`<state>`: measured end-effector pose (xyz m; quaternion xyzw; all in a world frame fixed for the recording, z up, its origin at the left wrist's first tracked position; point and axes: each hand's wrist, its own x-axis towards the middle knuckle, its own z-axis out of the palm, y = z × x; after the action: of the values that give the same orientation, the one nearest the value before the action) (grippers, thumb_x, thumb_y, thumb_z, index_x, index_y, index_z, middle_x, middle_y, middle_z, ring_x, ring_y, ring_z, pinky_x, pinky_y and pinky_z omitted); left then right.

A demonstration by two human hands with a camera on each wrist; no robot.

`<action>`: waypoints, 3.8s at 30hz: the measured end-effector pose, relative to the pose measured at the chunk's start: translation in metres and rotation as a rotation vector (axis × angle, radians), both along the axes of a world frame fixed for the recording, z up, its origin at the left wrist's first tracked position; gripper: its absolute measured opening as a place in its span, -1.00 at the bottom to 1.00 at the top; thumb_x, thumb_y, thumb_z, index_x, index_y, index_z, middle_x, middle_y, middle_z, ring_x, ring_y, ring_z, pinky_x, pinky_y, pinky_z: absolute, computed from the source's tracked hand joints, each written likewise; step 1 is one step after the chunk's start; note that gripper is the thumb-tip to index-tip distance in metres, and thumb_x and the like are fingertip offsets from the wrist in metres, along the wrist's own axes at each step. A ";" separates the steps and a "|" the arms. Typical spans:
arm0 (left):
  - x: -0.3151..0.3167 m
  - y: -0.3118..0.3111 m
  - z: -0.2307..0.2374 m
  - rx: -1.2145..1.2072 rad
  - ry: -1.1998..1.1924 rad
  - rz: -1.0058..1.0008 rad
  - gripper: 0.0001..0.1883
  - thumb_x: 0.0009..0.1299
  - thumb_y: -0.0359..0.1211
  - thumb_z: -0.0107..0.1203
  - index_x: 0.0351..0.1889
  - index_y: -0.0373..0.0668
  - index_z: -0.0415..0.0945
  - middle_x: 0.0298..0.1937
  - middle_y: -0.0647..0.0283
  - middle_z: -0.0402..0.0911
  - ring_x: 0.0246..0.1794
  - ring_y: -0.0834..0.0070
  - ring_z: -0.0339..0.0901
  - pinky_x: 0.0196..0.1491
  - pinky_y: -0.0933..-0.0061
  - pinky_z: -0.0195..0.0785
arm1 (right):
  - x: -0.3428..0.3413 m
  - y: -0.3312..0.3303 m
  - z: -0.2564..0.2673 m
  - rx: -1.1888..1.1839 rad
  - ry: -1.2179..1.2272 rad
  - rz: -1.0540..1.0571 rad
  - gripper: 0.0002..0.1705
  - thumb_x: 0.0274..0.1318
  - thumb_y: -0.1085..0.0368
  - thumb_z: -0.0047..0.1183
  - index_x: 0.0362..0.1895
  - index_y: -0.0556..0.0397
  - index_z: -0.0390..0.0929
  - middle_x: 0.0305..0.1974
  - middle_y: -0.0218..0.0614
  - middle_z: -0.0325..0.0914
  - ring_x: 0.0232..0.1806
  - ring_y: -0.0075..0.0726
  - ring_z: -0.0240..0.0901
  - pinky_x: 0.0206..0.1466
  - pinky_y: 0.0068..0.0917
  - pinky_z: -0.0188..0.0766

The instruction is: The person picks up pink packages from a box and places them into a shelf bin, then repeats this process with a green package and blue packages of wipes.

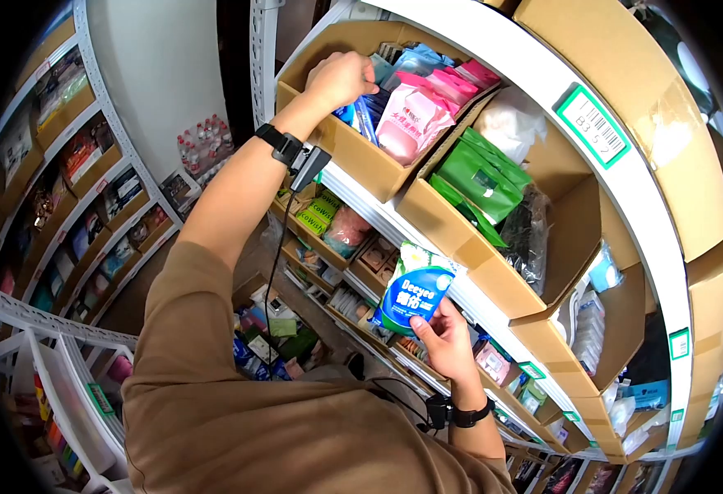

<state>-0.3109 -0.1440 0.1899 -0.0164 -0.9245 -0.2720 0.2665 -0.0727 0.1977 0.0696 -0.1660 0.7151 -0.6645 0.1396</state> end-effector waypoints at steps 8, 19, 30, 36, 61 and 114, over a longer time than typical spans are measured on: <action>-0.025 -0.066 -0.040 -0.249 -0.068 0.223 -0.61 0.30 -0.03 0.21 -0.06 -0.07 0.63 -0.05 0.00 0.66 0.01 0.06 0.59 0.04 0.09 0.43 | 0.000 0.022 -0.006 0.042 -0.028 -0.050 -0.59 0.27 0.45 0.09 0.19 0.15 0.39 -0.08 -0.38 0.61 -0.11 -0.60 0.50 -0.01 -0.58 0.44; -0.025 -0.011 -0.029 -0.347 -0.388 0.111 -0.24 0.45 0.27 -0.28 0.22 -0.19 0.47 0.27 0.00 0.49 0.29 0.09 0.42 0.30 0.10 0.27 | 0.017 0.033 -0.002 -0.005 0.005 -0.098 -0.58 0.30 0.43 0.08 0.21 0.17 0.36 -0.06 -0.39 0.60 -0.11 -0.67 0.46 -0.01 -0.61 0.43; 0.014 0.011 -0.047 -0.129 0.282 0.160 -0.43 0.39 0.12 0.02 0.03 -0.20 0.55 0.09 0.02 0.59 0.10 0.02 0.53 0.11 0.08 0.38 | 0.049 0.049 -0.002 -0.057 -0.012 -0.109 -0.64 0.33 0.42 0.03 0.17 0.19 0.36 -0.02 -0.38 0.58 -0.02 -0.66 0.44 0.06 -0.59 0.40; 0.180 0.108 -0.106 0.464 0.296 -0.482 -0.91 0.40 -0.44 0.11 -0.33 -0.26 0.50 -0.35 0.24 0.59 -0.40 0.57 0.47 -0.29 0.51 0.33 | 0.056 0.059 -0.012 -0.051 -0.049 -0.134 -0.64 0.35 0.36 0.03 0.17 0.17 0.37 -0.06 -0.45 0.57 -0.10 -0.70 0.44 -0.08 -0.62 0.44; 0.259 0.293 -0.168 0.959 -0.609 -1.229 -0.68 0.37 -0.49 0.22 0.05 -0.35 0.44 -0.11 0.24 0.64 -0.14 0.63 0.56 -0.01 0.53 0.44 | 0.131 0.135 -0.035 -0.228 -0.081 -0.319 -0.49 0.29 0.37 0.09 0.28 0.07 0.28 -0.04 -0.41 0.57 -0.18 -0.64 0.47 -0.27 -0.62 0.47; 0.323 0.663 -0.234 0.622 -1.187 -1.415 -0.71 0.49 -0.31 0.09 0.05 -0.24 0.33 -0.29 0.22 0.65 -0.45 0.52 0.58 -0.40 0.55 0.42 | 0.301 0.407 -0.168 -0.775 0.010 -1.228 -0.60 0.22 0.20 0.21 0.07 0.04 0.41 -0.13 -0.40 0.60 -0.20 -0.62 0.48 -0.31 -0.64 0.41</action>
<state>0.0122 0.5185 -0.0443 -0.3571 -0.5719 -0.5651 -0.4755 0.2279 0.6051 -0.0989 0.2246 0.3930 -0.8280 -0.3308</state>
